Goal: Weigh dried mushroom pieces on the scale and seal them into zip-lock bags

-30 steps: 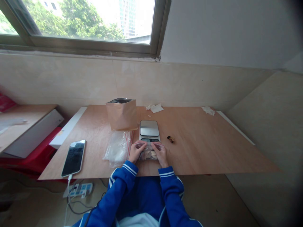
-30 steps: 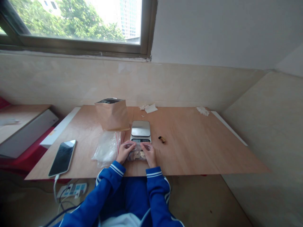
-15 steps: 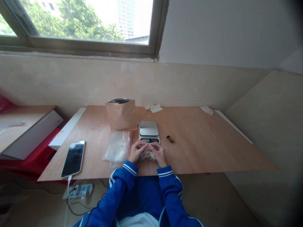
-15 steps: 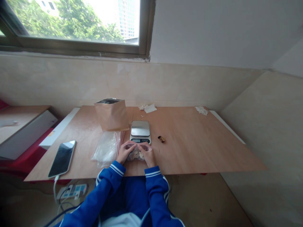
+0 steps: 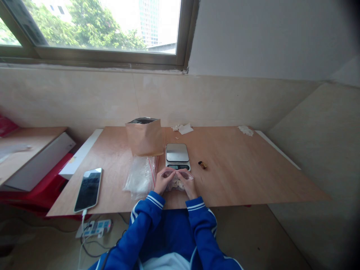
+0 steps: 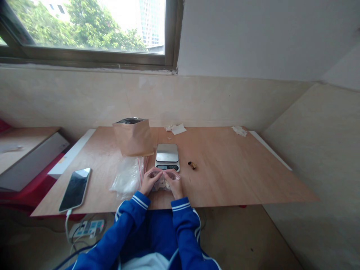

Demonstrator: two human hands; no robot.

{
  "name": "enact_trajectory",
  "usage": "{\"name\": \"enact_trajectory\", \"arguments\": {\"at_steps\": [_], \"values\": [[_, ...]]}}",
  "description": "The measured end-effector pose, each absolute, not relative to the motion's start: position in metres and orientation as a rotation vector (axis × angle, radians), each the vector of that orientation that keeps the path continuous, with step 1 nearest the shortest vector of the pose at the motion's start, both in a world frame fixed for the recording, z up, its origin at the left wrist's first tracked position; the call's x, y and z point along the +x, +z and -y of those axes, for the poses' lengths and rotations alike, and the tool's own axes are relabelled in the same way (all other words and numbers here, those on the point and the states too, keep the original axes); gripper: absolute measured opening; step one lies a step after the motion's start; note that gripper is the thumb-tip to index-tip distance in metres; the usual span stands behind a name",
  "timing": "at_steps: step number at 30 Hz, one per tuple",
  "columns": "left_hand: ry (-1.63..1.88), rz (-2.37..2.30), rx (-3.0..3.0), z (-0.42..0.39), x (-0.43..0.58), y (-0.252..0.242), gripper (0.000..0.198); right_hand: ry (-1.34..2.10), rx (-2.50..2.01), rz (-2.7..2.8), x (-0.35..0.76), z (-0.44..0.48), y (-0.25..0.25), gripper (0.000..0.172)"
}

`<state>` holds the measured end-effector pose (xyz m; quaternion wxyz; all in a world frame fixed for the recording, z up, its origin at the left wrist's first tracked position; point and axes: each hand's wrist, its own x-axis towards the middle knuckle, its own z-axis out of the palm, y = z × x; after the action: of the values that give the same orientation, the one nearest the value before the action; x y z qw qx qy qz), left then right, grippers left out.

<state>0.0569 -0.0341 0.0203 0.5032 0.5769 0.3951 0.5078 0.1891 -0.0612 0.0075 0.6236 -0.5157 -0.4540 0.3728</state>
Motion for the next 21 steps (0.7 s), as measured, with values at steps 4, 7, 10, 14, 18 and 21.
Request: {"name": "enact_trajectory", "arguments": {"at_steps": [4,7,10,14,18,21], "values": [[1.232,-0.971,1.384,0.034,0.057,0.021,0.025,0.836,-1.162,1.024,0.186,0.062,0.009,0.020],[1.238,-0.968,1.314,0.034,0.056,0.022,0.028,0.861,-1.167,0.964,0.182,0.061,0.007,0.024],[1.233,-0.982,1.211,0.032,0.055,0.022,0.032,0.896,-1.219,0.872,0.183,0.060,0.003,0.036],[1.226,-0.997,1.116,0.031,0.054,0.021,0.039,0.869,-1.297,0.763,0.190,0.058,-0.005,0.047],[1.199,-0.960,1.045,0.031,0.054,0.018,0.049,0.837,-1.315,0.751,0.190,0.060,-0.008,0.051],[1.181,-0.987,1.007,0.030,0.053,0.015,0.060,0.855,-1.325,0.749,0.189,0.062,-0.005,0.060]]}}
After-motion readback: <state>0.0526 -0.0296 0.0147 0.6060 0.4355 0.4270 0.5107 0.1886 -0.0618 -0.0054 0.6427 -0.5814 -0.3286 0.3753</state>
